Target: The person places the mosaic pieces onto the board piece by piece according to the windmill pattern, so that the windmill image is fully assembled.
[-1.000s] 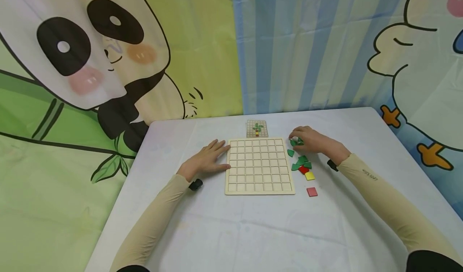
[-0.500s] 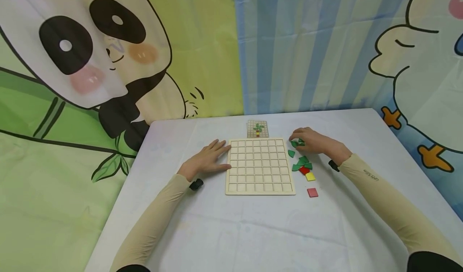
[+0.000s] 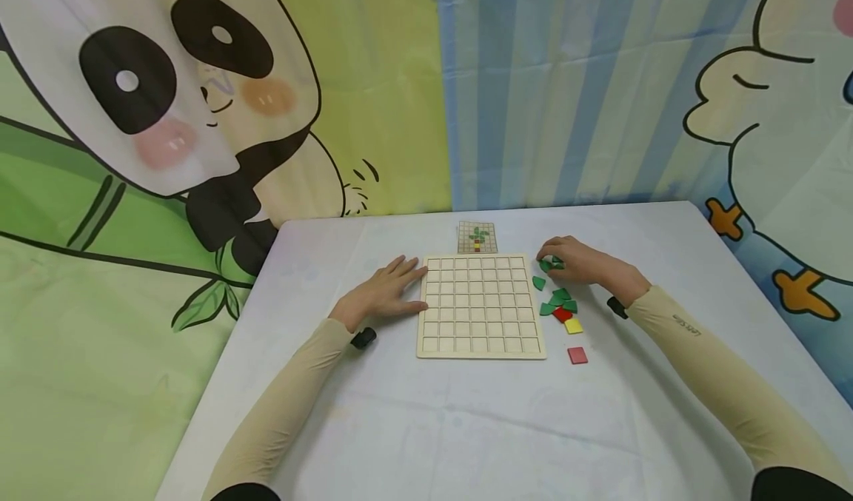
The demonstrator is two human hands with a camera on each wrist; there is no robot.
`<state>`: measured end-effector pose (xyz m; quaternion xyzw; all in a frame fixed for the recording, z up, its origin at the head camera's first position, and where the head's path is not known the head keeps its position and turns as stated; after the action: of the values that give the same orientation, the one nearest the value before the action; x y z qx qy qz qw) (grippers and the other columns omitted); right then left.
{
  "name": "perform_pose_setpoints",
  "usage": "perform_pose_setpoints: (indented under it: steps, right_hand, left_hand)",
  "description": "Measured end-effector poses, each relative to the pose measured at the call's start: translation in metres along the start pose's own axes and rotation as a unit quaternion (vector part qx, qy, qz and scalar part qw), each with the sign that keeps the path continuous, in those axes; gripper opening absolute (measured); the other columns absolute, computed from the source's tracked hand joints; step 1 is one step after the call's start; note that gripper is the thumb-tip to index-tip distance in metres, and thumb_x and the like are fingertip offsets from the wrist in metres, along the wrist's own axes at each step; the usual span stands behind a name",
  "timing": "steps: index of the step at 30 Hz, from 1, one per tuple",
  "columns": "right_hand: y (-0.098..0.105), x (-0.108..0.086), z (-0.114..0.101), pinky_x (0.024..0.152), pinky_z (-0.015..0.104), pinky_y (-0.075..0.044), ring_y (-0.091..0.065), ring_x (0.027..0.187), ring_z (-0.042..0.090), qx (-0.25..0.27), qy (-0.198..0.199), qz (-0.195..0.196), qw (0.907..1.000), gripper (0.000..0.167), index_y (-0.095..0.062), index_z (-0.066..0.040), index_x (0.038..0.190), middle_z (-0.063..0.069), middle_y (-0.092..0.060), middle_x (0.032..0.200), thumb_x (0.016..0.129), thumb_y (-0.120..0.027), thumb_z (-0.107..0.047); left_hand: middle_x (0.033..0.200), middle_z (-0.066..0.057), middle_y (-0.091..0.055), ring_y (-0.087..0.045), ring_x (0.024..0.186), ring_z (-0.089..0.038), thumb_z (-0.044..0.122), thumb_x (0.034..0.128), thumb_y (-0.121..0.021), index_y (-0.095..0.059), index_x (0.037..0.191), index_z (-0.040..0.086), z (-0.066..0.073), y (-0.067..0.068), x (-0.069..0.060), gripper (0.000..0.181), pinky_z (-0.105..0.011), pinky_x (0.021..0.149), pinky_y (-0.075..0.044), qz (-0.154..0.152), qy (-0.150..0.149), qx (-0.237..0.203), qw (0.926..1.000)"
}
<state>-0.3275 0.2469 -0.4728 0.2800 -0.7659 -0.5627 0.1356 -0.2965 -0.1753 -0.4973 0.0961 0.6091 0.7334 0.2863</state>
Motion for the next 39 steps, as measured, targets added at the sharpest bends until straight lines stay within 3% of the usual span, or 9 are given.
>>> perform_pose_setpoints:
  steps: [25, 39]
  right_hand:
    - [0.009, 0.002, -0.016, 0.109, 0.059, -0.043, -0.048, 0.13, 0.044, 0.002, 0.007, -0.001, 1.0, 0.035, -0.064, 0.0, 0.127, 0.024, -0.055, 0.139, 0.094, -0.069, -0.014]
    - [0.012, 0.008, -0.036, 0.111, 0.061, -0.041, -0.047, 0.132, 0.044, 0.007, 0.026, 0.004, 0.9996, 0.036, -0.064, -0.002, 0.127, 0.023, -0.054, 0.14, 0.093, -0.071, -0.013]
  left_hand:
    - [0.171, -0.005, -0.013, -0.003, 0.158, -0.032, 0.073, 0.091, -0.051, -0.021, 0.162, 0.027, 0.0, 0.0, 0.001, 0.089, -0.057, 0.125, -0.02, 0.003, -0.006, 0.002, 1.0]
    - [0.17, -0.005, -0.013, -0.003, 0.158, -0.031, 0.074, 0.0908, -0.051, -0.021, 0.162, 0.028, 0.0, 0.001, 0.001, 0.09, -0.057, 0.125, -0.019, -0.001, -0.005, 0.002, 1.0]
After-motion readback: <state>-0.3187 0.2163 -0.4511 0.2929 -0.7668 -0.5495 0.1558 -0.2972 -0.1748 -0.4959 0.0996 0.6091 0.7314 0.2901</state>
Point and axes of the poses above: each hand's wrist, its own x-axis towards the middle knuckle, its own y-axis out of the back of the hand, z = x × y, the point moved 1 cm from there along x, towards the middle knuckle
